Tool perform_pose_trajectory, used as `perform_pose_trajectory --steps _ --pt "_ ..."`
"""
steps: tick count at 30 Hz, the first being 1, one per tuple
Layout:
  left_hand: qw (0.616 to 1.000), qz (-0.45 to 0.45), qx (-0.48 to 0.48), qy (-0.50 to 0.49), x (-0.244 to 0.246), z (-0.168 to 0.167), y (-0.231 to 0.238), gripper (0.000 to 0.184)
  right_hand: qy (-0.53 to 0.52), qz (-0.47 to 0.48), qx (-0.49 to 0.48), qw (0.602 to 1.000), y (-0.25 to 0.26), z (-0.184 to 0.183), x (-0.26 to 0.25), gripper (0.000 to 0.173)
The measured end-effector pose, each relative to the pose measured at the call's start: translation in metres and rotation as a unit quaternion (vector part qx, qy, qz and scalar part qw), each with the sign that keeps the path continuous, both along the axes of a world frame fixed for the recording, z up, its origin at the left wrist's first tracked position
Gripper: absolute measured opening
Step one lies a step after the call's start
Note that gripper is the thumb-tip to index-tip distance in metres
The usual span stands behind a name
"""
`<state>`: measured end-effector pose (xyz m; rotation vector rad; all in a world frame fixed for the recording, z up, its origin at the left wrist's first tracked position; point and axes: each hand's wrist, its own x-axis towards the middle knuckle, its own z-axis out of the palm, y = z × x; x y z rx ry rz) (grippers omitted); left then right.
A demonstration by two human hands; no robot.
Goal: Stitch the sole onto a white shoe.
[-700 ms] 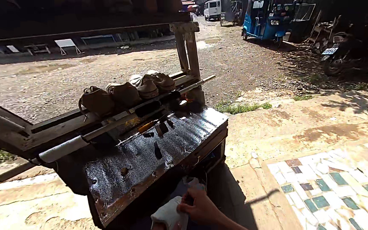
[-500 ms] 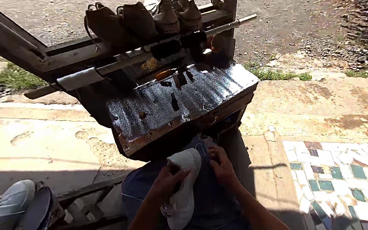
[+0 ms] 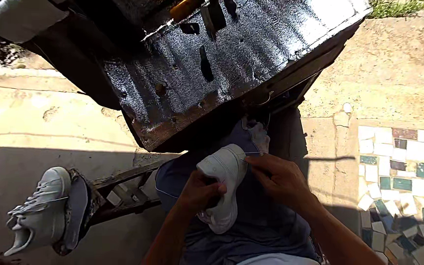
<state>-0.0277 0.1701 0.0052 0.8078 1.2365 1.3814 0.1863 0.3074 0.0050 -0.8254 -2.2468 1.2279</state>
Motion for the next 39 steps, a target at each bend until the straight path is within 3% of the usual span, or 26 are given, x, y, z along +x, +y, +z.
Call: perform_pose_trajectory --steps 7,10,14,19,22,28,39 --pt "1.0 0.0 0.007 -0.024 -0.002 0.0 0.002 0.029 -0.016 0.002 0.022 1.0 0.001 0.002 -0.003 0.026" --pt "0.999 -0.001 0.012 -0.031 -0.001 0.0 0.002 0.027 -0.039 0.023 0.077 0.996 0.005 0.009 -0.003 0.027" --pt "0.999 0.002 0.051 -0.006 0.004 -0.006 -0.001 0.024 -0.117 0.136 0.228 0.957 0.032 0.035 -0.007 0.029" --pt "0.998 0.002 0.066 0.009 0.008 -0.007 0.002 0.021 -0.173 0.294 0.284 0.896 0.067 0.071 -0.028 0.014" --pt "0.998 -0.009 0.068 0.013 0.006 -0.009 0.002 0.021 -0.174 0.352 0.271 0.879 0.083 0.074 -0.039 0.012" --pt "0.996 -0.012 0.088 0.033 0.007 -0.005 0.0 0.02 -0.084 0.385 0.18 0.901 0.109 0.049 -0.041 0.017" --pt "0.995 -0.021 0.075 0.067 0.003 -0.01 0.004 0.015 -0.237 0.387 0.246 0.857 0.078 0.07 -0.068 0.007"
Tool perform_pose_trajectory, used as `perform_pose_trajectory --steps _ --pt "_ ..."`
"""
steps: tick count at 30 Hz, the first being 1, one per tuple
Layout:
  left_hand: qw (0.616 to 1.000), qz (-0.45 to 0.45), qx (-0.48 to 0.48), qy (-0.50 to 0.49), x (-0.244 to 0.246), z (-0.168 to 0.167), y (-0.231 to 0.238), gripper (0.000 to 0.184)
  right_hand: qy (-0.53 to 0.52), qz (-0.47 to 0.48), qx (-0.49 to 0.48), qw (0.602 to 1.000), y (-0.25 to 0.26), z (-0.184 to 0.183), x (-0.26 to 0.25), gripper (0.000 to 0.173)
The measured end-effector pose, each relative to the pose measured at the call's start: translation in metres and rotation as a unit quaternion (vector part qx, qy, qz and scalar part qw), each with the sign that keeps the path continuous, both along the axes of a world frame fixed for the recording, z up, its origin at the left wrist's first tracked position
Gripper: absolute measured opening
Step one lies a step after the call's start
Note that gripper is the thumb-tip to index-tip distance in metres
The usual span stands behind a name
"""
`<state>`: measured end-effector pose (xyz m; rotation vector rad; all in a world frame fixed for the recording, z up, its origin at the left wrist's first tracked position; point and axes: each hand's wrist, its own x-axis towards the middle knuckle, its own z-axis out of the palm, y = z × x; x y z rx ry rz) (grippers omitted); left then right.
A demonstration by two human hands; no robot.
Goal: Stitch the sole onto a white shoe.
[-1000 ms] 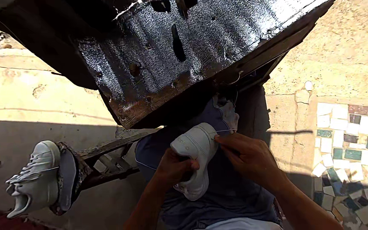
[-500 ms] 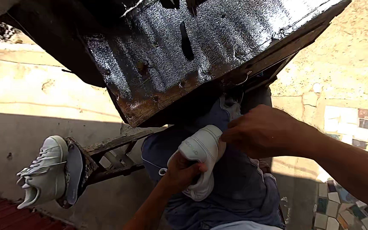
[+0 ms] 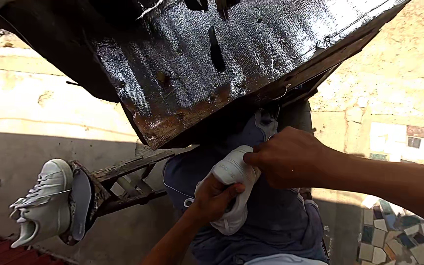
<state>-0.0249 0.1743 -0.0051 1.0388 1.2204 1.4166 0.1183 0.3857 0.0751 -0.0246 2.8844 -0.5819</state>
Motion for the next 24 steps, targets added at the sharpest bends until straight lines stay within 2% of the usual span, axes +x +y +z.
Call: perform_pose_trajectory --steps 3,5,7,9,10,12,14,15,16,17,18,19,22,24 --pt "1.0 0.003 0.001 -0.005 -0.001 -0.003 0.0 0.013 -0.044 0.004 0.004 0.999 -0.004 0.003 -0.012 0.011" --pt "1.0 -0.006 -0.01 -0.009 -0.003 0.001 -0.003 0.017 -0.045 0.013 0.002 0.999 -0.001 0.004 -0.015 0.006" --pt "0.999 0.001 -0.05 -0.01 -0.005 0.017 -0.014 0.031 -0.008 0.019 -0.002 1.0 0.003 0.0 -0.014 0.007" --pt "0.994 0.063 -0.083 -0.013 -0.014 0.035 -0.041 0.048 0.009 0.01 -0.003 1.0 0.002 -0.004 -0.011 0.011" --pt "0.991 0.112 -0.074 -0.014 -0.025 0.038 -0.06 0.046 0.019 0.009 -0.001 1.0 0.003 -0.005 -0.009 0.012" --pt "0.972 0.229 -0.037 0.025 -0.066 0.031 -0.108 0.023 0.054 0.007 -0.004 0.999 0.005 -0.01 -0.003 0.012" --pt "0.927 0.32 -0.093 0.172 -0.118 0.008 -0.166 0.02 0.084 -0.001 -0.014 0.996 0.006 -0.016 0.004 0.013" --pt "0.885 0.328 -0.181 0.278 -0.139 -0.003 -0.194 0.023 0.09 -0.005 -0.011 0.996 0.005 -0.017 0.004 0.014" --pt "0.829 0.295 -0.293 0.374 -0.152 -0.009 -0.213 0.024 0.091 -0.01 -0.008 0.996 0.004 -0.017 0.003 0.015" --pt "0.785 0.25 -0.381 0.421 -0.156 -0.009 -0.218 0.024 0.089 -0.016 -0.006 0.996 0.004 -0.017 0.002 0.015" --pt "0.757 0.217 -0.417 0.454 -0.149 -0.006 -0.21 0.031 0.088 -0.021 -0.006 0.996 0.003 -0.018 0.001 0.015" --pt "0.753 0.206 -0.393 0.487 -0.132 0.003 -0.194 0.037 0.088 -0.025 -0.006 0.996 0.003 -0.02 0.0 0.016" --pt "0.776 0.232 -0.156 0.566 -0.063 0.032 -0.116 0.03 0.077 -0.036 -0.011 0.996 0.002 -0.02 -0.003 0.019" --pt "0.772 0.206 -0.059 0.598 -0.024 0.045 -0.063 0.028 0.076 -0.036 -0.003 0.996 0.0 -0.02 -0.004 0.022"
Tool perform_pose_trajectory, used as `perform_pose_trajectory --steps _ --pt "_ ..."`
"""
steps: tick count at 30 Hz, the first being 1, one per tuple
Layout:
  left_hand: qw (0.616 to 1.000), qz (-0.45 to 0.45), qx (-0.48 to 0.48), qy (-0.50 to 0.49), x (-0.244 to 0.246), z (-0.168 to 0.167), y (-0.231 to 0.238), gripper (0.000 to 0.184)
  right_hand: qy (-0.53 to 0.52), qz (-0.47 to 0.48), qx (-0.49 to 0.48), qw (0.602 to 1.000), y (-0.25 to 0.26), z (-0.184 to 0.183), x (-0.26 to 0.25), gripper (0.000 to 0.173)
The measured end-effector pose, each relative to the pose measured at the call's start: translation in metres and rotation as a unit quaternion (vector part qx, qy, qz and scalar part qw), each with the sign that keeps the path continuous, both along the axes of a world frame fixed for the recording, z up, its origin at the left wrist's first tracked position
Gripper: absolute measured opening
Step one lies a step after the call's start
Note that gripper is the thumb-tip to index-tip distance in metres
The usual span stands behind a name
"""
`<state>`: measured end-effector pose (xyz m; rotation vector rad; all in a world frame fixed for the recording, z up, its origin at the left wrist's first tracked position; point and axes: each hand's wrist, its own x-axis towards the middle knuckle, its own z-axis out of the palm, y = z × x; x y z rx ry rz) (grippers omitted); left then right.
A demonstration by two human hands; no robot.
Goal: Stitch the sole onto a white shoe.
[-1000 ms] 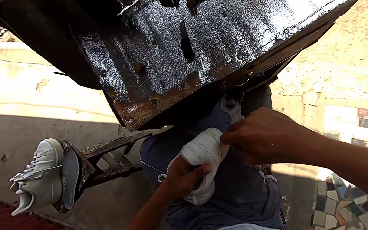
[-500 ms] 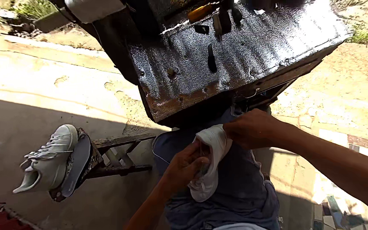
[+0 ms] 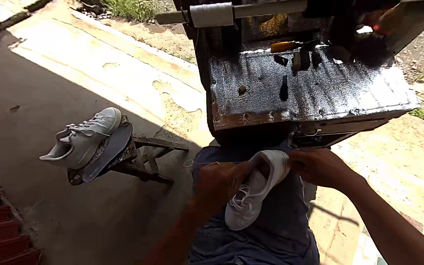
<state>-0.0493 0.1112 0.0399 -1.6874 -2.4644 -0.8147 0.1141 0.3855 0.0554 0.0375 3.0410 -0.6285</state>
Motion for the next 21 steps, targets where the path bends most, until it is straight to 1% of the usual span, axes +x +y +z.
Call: perform_pose_trajectory --steps 2,4,6,7,8,9,10,11,12,13,14,15,16,17,18,19,20,21 --pt "0.999 -0.036 -0.017 0.025 0.022 -0.002 0.043 0.021 -0.022 -0.007 0.002 1.0 -0.001 0.003 0.002 0.025" --pt "0.997 -0.043 -0.055 0.019 0.028 -0.008 0.063 0.015 -0.035 -0.021 0.0 0.999 -0.004 0.005 0.005 0.026" --pt "0.997 -0.056 -0.058 -0.011 0.023 -0.006 0.059 0.015 0.005 -0.024 0.02 1.0 -0.002 0.0 0.008 0.027" --pt "0.995 -0.077 -0.044 -0.046 0.019 -0.002 0.05 0.016 0.037 -0.024 0.028 0.999 -0.001 -0.004 0.01 0.027" --pt "0.988 -0.112 -0.025 -0.103 0.014 0.004 0.038 0.017 0.063 -0.023 0.032 0.997 -0.001 -0.008 0.011 0.027" --pt "0.972 -0.155 -0.003 -0.178 0.008 0.011 0.025 0.017 0.067 -0.02 0.025 0.997 -0.001 -0.009 0.012 0.025" --pt "0.941 -0.205 0.029 -0.266 0.002 0.017 0.013 0.018 0.049 -0.017 0.007 0.999 -0.001 -0.005 0.013 0.022" --pt "0.892 -0.254 0.068 -0.368 -0.004 0.018 0.005 0.02 0.028 -0.013 -0.008 0.999 -0.002 0.0 0.013 0.019" --pt "0.821 -0.29 0.11 -0.479 -0.007 0.016 0.001 0.021 0.016 -0.01 -0.014 1.0 -0.002 0.003 0.013 0.018" --pt "0.737 -0.304 0.147 -0.586 -0.006 0.01 0.001 0.018 0.008 -0.006 -0.011 1.0 -0.003 0.005 0.012 0.018" --pt "0.667 -0.289 0.166 -0.666 -0.003 0.004 0.003 0.015 0.002 -0.001 -0.003 1.0 -0.003 0.005 0.011 0.019" --pt "0.635 -0.259 0.161 -0.71 0.0 -0.001 0.008 0.011 0.002 0.002 0.013 1.0 -0.005 0.006 0.01 0.02" --pt "0.657 -0.207 0.138 -0.712 0.004 -0.003 0.016 0.011 0.001 0.001 0.029 1.0 -0.008 0.008 0.009 0.021" --pt "0.726 -0.149 0.093 -0.665 0.008 -0.004 0.026 0.018 0.004 -0.002 0.04 0.999 -0.011 0.009 0.009 0.022" --pt "0.804 -0.109 0.029 -0.584 0.014 -0.005 0.037 0.026 0.013 -0.003 0.047 0.999 -0.014 0.008 0.011 0.022" --pt "0.854 -0.097 -0.033 -0.51 0.02 -0.006 0.047 0.031 0.028 0.0 0.052 0.998 -0.015 0.007 0.012 0.021" --pt "0.878 -0.095 -0.061 -0.465 0.027 -0.009 0.056 0.029 0.048 0.007 0.059 0.997 -0.014 0.005 0.013 0.02" --pt "0.887 -0.09 -0.054 -0.449 0.035 -0.017 0.064 0.025 0.064 0.017 0.062 0.996 -0.012 0.002 0.015 0.019"
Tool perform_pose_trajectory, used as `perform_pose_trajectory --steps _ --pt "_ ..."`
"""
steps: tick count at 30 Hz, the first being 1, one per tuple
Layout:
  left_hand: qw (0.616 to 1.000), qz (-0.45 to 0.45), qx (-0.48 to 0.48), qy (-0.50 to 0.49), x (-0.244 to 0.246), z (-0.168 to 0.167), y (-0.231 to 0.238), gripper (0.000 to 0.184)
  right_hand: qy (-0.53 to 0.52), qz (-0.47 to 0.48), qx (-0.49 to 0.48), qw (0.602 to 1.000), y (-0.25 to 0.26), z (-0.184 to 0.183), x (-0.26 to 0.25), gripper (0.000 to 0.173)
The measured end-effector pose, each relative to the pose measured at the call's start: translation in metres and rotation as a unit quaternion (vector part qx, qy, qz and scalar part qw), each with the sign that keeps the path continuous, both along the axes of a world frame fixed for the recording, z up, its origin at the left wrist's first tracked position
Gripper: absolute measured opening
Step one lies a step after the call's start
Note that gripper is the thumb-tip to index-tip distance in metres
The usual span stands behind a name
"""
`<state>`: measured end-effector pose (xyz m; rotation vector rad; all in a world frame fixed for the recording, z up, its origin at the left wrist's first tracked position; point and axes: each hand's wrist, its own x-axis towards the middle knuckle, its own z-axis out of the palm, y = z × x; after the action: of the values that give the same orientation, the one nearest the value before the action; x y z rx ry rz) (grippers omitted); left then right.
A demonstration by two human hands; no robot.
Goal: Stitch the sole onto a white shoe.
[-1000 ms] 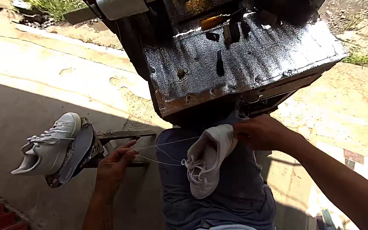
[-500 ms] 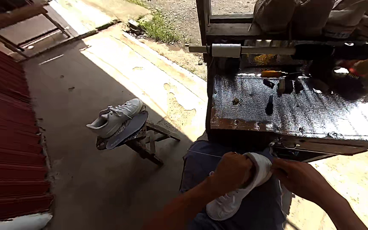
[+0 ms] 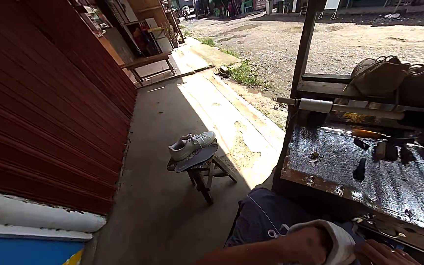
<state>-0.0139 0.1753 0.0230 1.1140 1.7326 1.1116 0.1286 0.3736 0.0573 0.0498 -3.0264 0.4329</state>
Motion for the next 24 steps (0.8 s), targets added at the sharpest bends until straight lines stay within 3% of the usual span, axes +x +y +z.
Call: perform_pose_trajectory --steps 5,8,13,16,19,24 --pt "0.968 0.156 0.126 -0.15 0.029 -0.02 0.019 0.014 -0.003 0.027 -0.013 1.0 0.014 -0.001 0.0 0.021" --pt "0.966 0.147 0.13 -0.17 0.03 -0.022 0.022 0.013 -0.018 0.036 -0.011 0.999 0.015 0.002 -0.001 0.02" --pt "0.979 0.089 0.128 -0.132 0.023 -0.022 0.025 0.011 -0.052 -0.065 -0.019 0.996 -0.012 -0.005 0.011 0.02" --pt "0.993 0.065 0.093 -0.023 0.029 -0.014 0.02 0.018 -0.028 -0.112 -0.044 0.992 -0.023 -0.008 0.023 0.021" --pt "0.994 0.029 0.081 0.067 0.031 -0.01 0.008 0.024 -0.012 -0.126 -0.047 0.991 -0.025 -0.011 0.033 0.022" --pt "0.988 0.026 0.134 0.069 0.038 -0.03 0.001 0.022 -0.004 -0.116 -0.049 0.992 -0.025 -0.013 0.045 0.018"
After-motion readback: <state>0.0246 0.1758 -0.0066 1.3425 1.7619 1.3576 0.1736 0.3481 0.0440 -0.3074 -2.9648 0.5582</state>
